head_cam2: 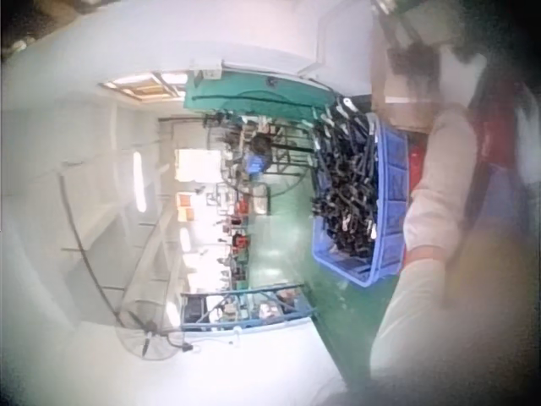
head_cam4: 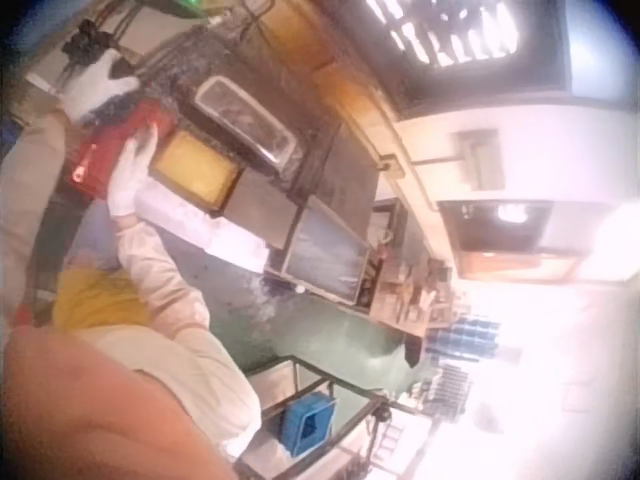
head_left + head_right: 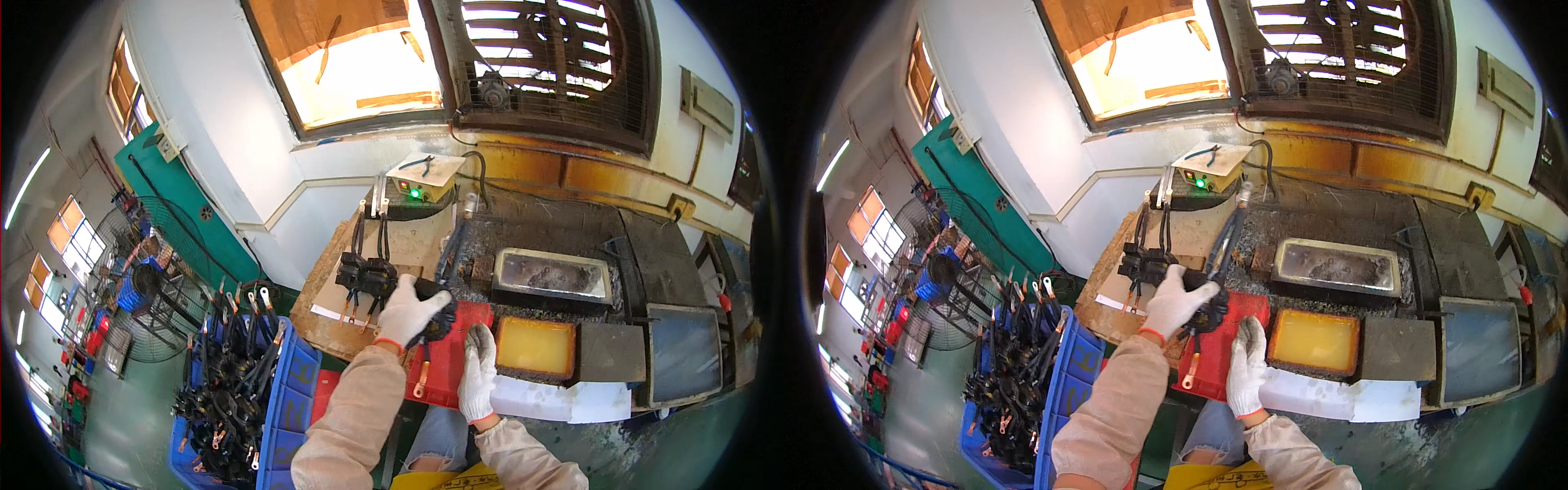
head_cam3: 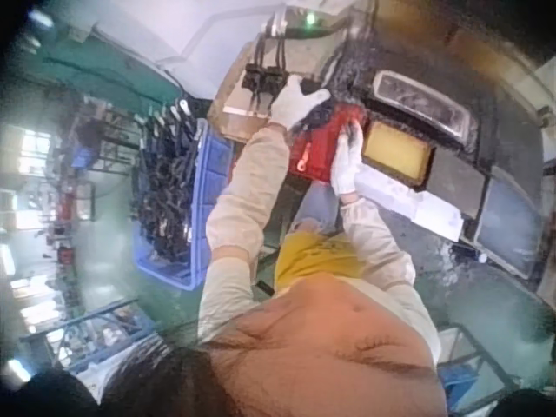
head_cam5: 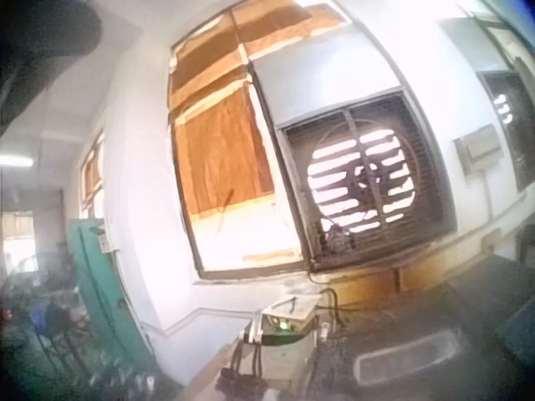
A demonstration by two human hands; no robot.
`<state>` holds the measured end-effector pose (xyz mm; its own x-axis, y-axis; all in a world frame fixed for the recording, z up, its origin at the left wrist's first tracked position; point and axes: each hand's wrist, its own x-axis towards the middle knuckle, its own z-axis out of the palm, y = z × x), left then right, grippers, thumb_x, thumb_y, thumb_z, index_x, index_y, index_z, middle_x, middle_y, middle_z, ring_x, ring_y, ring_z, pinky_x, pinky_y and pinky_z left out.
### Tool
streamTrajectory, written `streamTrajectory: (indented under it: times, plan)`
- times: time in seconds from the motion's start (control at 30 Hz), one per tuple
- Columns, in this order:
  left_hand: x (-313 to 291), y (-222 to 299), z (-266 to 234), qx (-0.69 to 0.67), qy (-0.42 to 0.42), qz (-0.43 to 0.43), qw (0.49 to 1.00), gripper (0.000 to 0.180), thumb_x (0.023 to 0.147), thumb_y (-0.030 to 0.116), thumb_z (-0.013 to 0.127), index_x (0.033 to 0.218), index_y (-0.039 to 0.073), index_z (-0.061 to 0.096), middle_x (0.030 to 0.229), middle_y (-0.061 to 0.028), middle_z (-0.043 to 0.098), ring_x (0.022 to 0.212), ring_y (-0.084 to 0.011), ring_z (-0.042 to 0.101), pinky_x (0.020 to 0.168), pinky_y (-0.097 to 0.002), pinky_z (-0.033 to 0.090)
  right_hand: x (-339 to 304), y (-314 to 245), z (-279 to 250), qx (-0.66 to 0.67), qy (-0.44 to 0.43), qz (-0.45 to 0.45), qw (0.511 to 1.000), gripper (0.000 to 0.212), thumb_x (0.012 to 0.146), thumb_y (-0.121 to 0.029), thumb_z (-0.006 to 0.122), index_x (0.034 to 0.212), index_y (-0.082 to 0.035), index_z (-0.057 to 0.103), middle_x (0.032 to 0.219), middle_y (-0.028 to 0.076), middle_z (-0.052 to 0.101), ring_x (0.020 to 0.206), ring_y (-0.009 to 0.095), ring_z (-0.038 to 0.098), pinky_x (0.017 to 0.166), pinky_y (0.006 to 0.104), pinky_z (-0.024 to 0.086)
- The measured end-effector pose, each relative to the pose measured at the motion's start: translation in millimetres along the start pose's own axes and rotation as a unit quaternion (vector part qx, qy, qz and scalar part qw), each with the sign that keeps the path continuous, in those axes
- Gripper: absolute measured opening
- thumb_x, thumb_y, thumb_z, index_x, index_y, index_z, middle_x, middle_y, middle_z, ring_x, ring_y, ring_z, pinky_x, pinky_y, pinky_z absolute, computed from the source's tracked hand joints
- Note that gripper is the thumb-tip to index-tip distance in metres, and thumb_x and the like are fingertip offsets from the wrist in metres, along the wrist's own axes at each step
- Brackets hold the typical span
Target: The person puts on gloves, picks up electrical wire assemblies from a crate one at a time, dips the terminals into a flux tray and a molten solder pot, and places the soldered assemblies onto the workbench.
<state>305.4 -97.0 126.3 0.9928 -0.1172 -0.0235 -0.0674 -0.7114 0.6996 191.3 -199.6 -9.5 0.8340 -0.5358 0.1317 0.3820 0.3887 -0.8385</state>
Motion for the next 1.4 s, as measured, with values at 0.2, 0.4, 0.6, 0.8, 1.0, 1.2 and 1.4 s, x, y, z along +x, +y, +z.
streamTrajectory:
  times: [0.2, 0.4, 0.6, 0.8, 1.0, 1.2, 1.4]
  plan:
    - [22.2, -44.1, -31.6, 0.033, 0.072, -0.019, 0.997, 0.069, 0.073, 0.041, 0.083, 0.122, 0.000, 0.056, 0.110, -0.0188, 0.070, 0.104, -0.0310, 0.069, 0.091, -0.0409, 0.053, -3.3, -12.4, 7.5, 0.013, -0.024, 0.031, 0.999, 0.059, 0.095, 0.011, 0.048, 0.150, 0.001, 0.033, 0.153, 0.017, 0.040, 0.145, 0.027, 0.038, 0.121, 0.0393, 0.030]
    - [49.6, -87.8, -7.2, 0.065, 0.065, -0.078, 0.993, 0.070, 0.070, 0.045, 0.084, 0.119, 0.003, 0.059, 0.110, -0.0185, 0.070, 0.103, -0.0311, 0.069, 0.091, -0.0428, 0.052, -2.8, -19.3, 1.4, -0.016, -0.065, 0.028, 0.997, 0.058, 0.095, 0.010, 0.049, 0.149, 0.002, 0.032, 0.154, 0.019, 0.039, 0.146, 0.028, 0.036, 0.121, 0.0403, 0.030]
    - [97.2, -86.9, 31.1, 0.108, 0.008, -0.099, 0.989, 0.081, 0.071, 0.051, 0.080, 0.131, 0.005, 0.051, 0.130, -0.0186, 0.058, 0.117, -0.0367, 0.061, 0.096, -0.0482, 0.050, -7.6, -20.7, 0.1, -0.049, -0.070, 0.053, 0.995, 0.055, 0.094, 0.009, 0.052, 0.146, 0.005, 0.038, 0.148, 0.020, 0.047, 0.141, 0.029, 0.044, 0.118, 0.0389, 0.035]
    - [158.3, -87.7, 66.4, 0.015, 0.092, -0.104, 0.990, 0.077, 0.072, 0.047, 0.083, 0.126, 0.001, 0.054, 0.126, -0.0191, 0.056, 0.117, -0.0364, 0.059, 0.098, -0.0452, 0.048, -10.0, -27.6, 2.4, -0.086, -0.084, 0.071, 0.990, 0.056, 0.090, 0.012, 0.054, 0.144, 0.004, 0.040, 0.147, 0.020, 0.048, 0.140, 0.029, 0.046, 0.117, 0.0386, 0.037]
    - [179.3, -120.1, 106.0, 0.015, 0.197, -0.024, 0.980, 0.070, 0.079, 0.039, 0.078, 0.128, -0.002, 0.048, 0.132, -0.0225, 0.049, 0.124, -0.0394, 0.051, 0.100, -0.0462, 0.045, -7.1, -33.1, 0.7, -0.077, -0.091, 0.089, 0.989, 0.057, 0.089, 0.013, 0.054, 0.144, 0.003, 0.041, 0.146, 0.018, 0.049, 0.140, 0.028, 0.045, 0.117, 0.0377, 0.036]
    - [184.5, -121.4, 98.5, 0.065, 0.167, 0.048, 0.983, 0.075, 0.087, 0.037, 0.071, 0.148, 0.012, 0.037, 0.134, -0.0265, 0.048, 0.121, -0.0421, 0.054, 0.099, -0.0487, 0.047, -6.2, -33.7, 1.6, -0.091, -0.097, 0.092, 0.987, 0.056, 0.089, 0.013, 0.054, 0.143, 0.003, 0.042, 0.146, 0.017, 0.048, 0.139, 0.027, 0.046, 0.117, 0.0379, 0.036]
    - [176.1, -94.9, 59.2, 0.278, 0.005, 0.077, 0.958, 0.086, 0.071, 0.045, 0.082, 0.142, 0.017, 0.042, 0.132, -0.0196, 0.050, 0.126, -0.0372, 0.051, 0.101, -0.0495, 0.046, -6.6, -29.2, 0.7, -0.100, -0.099, 0.079, 0.987, 0.055, 0.090, 0.013, 0.054, 0.143, 0.002, 0.043, 0.145, 0.017, 0.049, 0.139, 0.027, 0.046, 0.117, 0.0382, 0.036]
